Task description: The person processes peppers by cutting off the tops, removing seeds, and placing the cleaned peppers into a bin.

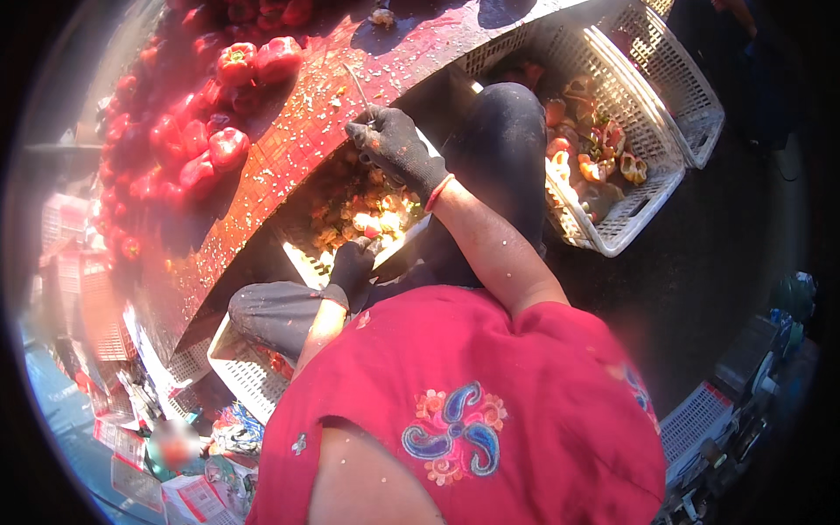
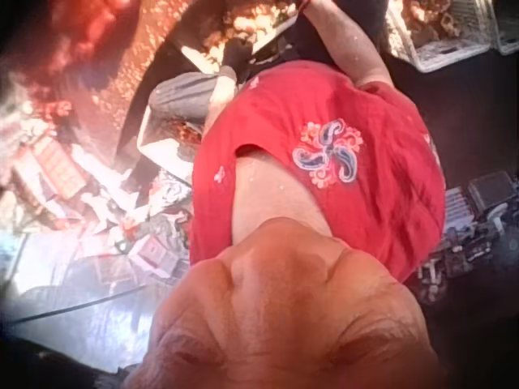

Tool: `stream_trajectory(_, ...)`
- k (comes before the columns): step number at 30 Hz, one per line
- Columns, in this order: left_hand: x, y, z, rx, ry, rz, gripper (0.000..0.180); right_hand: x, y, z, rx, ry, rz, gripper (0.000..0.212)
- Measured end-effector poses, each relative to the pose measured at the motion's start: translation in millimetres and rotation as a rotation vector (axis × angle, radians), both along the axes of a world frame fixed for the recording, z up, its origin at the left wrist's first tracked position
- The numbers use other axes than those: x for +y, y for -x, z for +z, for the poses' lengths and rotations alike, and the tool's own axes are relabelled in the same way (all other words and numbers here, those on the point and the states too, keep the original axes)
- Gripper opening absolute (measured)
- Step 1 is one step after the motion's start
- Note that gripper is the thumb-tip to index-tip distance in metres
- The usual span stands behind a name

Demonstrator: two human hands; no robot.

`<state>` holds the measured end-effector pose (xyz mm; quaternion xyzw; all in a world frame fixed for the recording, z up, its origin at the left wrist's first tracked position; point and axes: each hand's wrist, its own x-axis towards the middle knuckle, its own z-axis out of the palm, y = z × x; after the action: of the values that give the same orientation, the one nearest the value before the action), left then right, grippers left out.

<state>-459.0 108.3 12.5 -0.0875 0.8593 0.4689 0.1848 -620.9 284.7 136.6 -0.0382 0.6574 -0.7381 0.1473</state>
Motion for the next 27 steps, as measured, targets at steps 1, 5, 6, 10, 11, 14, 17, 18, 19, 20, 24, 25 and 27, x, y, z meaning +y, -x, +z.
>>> stream_trajectory(1, 5.4, -1.6, -3.0, -0.202, -0.255, 0.228, 0.027, 7.2, 3.2, 6.7, -0.024, 0.033, -0.12, 0.024)
stream_trajectory(5, 15.8, 7.3, 37.0, 0.39, 0.171, -0.405, 0.023, 40.9, 15.5, 15.0, 0.005, 0.275, -0.368, 0.029)
stream_trajectory(6, 20.8, 10.5, 48.4, 0.521, 0.186, -0.51, 0.023, 47.5, 15.9, 19.0, -0.014, 0.326, -0.378, 0.028)
stream_trajectory(10, 24.5, 19.8, 27.6, 0.046, 0.184, -0.093, 0.044, 67.0, 14.8, 33.1, -0.067, 0.48, -0.328, 0.021)
stream_trajectory(11, 24.4, 21.6, 21.1, 0.136, 0.262, -0.141, 0.052, 70.3, 15.9, 31.1, -0.077, 0.51, -0.307, 0.02)
stream_trajectory(14, 22.7, 44.8, -0.5, 0.197, 0.437, -0.135, 0.074, 83.9, 23.1, 19.2, -0.036, 0.634, -0.314, 0.019)
stream_trajectory(17, 10.3, 55.3, -2.3, 0.049, 0.442, 0.123, 0.095, 83.5, 18.4, 36.3, -0.093, 0.666, -0.492, 0.028)
stream_trajectory(18, 10.9, 56.5, 0.3, -0.002, 0.498, 0.114, 0.092, 87.9, 19.6, 34.9, -0.092, 0.674, -0.482, 0.03)
stream_trajectory(19, 11.6, 58.4, 3.9, -0.051, 0.555, 0.105, 0.09, 92.4, 20.9, 33.7, -0.09, 0.684, -0.474, 0.032)
stream_trajectory(20, -2.1, 50.5, -7.9, 0.012, 0.586, 0.106, 0.078, 92.9, 21.0, 37.8, -0.115, 0.682, -0.434, 0.033)
stream_trajectory(24, -9.1, 44.1, -19.1, -0.018, 0.466, 0.111, 0.057, 98.0, 22.7, 46.0, -0.08, 0.801, -0.475, 0.036)
stream_trajectory(25, -10.7, 42.0, -22.6, -0.064, 0.377, 0.12, 0.056, 100.1, 23.2, 44.1, -0.074, 0.817, -0.482, 0.035)
stream_trajectory(27, 7.6, 41.0, -13.4, -0.148, 0.181, 0.159, 0.054, 103.1, 23.8, 40.2, -0.057, 0.831, -0.475, 0.033)
